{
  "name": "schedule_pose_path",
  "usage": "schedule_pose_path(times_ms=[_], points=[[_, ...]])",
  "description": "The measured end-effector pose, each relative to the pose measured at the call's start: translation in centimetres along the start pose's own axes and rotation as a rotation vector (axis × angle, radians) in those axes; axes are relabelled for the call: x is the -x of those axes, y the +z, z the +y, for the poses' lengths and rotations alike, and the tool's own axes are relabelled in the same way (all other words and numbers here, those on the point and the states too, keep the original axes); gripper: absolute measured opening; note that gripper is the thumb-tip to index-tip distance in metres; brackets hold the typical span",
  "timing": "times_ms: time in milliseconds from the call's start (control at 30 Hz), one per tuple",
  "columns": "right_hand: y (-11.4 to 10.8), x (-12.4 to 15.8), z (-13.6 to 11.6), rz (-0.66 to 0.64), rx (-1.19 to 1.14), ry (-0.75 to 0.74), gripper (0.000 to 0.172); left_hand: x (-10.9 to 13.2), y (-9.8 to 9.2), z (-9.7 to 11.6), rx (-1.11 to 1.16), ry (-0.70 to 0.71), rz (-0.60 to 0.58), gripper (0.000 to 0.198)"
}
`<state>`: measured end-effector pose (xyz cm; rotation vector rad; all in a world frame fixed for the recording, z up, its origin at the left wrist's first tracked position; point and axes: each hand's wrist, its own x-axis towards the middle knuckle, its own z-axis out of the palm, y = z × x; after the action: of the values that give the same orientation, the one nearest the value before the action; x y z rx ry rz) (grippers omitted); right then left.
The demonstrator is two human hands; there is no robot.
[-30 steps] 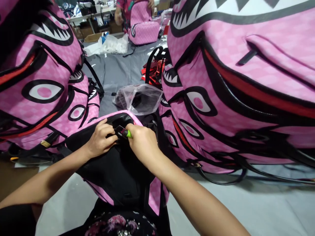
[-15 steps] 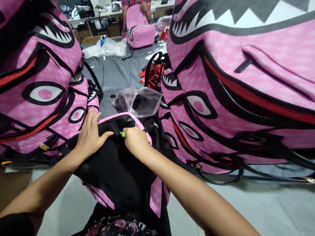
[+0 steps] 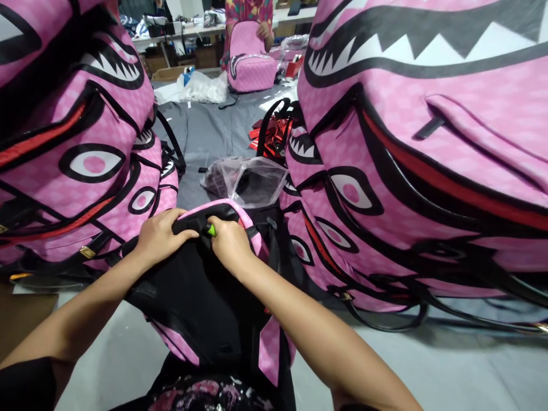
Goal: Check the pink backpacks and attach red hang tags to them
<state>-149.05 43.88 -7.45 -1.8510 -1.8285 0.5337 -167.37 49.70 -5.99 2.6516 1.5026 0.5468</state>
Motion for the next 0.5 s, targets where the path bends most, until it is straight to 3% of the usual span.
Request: schedule_pose_path(times_ms=[200, 367, 500], points=[[0.3, -0.5, -1.0, 0.096, -0.044, -0.018, 0.037, 0.6, -0.4, 0.1, 0.003, 0.022, -0.018, 0.042], [-1.5, -1.0, -1.7, -0.097, 0.093, -0.085, 0.025, 0.8, -0.3, -0.1, 0.032, -0.006, -0.018, 0.039], [-3.6, 0.2, -1.9, -0.223, 0.422, -0.184, 0.023, 1.0, -0.7, -0.3, 0.058, 0.036, -0.032, 0.041]])
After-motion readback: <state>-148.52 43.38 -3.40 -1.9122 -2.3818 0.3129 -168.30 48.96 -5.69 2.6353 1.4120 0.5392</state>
